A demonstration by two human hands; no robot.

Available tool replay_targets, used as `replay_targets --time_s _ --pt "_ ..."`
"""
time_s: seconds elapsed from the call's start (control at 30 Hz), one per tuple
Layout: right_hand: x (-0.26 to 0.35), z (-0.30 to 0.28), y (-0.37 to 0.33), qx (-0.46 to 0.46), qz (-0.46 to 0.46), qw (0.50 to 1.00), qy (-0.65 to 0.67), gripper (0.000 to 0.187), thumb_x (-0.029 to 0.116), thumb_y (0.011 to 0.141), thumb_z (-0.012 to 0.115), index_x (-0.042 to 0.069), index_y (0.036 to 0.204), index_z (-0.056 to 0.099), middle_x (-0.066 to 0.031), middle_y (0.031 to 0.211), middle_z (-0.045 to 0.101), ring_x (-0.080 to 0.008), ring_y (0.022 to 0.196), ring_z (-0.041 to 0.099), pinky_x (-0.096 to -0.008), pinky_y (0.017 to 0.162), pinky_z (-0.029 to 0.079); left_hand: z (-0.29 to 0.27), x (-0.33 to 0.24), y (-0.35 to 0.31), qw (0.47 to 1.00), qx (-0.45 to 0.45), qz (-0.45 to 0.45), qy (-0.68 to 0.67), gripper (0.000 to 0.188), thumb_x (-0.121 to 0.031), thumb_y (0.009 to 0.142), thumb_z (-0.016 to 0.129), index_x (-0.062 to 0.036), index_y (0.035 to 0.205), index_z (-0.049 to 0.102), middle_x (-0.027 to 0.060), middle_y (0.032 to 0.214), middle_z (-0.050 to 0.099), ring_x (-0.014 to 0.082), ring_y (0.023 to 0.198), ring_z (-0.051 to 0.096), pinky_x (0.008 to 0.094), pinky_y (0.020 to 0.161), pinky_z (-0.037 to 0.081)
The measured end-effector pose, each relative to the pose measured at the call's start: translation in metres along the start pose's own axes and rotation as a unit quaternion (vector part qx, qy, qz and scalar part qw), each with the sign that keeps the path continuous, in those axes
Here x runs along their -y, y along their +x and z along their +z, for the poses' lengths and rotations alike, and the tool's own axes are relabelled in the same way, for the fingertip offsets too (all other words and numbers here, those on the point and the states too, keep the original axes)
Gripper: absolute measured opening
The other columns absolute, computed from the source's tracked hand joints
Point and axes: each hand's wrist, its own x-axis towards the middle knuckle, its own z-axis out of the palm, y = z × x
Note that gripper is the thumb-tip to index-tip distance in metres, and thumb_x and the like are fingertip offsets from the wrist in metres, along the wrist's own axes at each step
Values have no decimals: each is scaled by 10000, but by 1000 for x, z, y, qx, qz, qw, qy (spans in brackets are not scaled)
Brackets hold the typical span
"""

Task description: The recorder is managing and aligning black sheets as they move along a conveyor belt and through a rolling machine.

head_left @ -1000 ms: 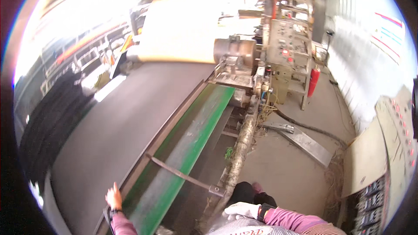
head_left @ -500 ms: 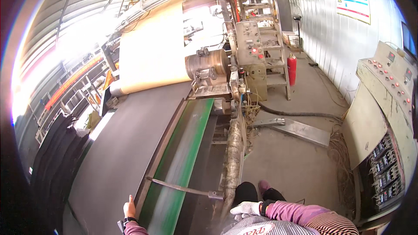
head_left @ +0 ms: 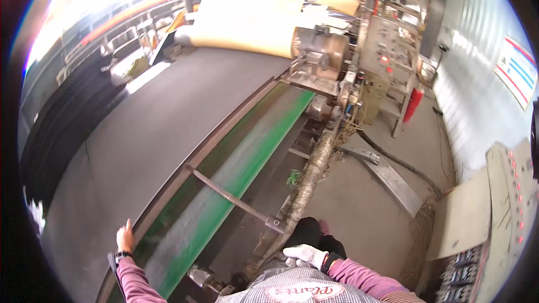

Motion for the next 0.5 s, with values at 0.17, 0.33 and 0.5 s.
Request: replay_targets --time_s 0.17,0.33,0.5 --pt "6 -2 2 0 30 999 28 259 327 890 574 80 915 644 0 697 639 -25 417 413 -188 356 303 -65 -97 49 992 -110 34 45 364 -134 863 472 -159 1224 504 88 812 614 235 778 615 358 663 502" --pt "9 -1 1 -14 25 999 22 264 337 884 583 81 891 648 -14 697 637 -34 447 430 -195 389 328 -142 -187 111 962 -58 -224 -142 728 -616 878 348 10 726 686 194 781 661 342 787 649 406 725 502" --pt "9 0 6 -18 37 998 50 224 295 885 574 79 882 629 -10 672 607 -33 445 411 -185 387 307 -186 -240 160 964 -30 -158 -213 695 -613 880 329 -42 751 704 175 770 666 329 770 658 410 693 512"
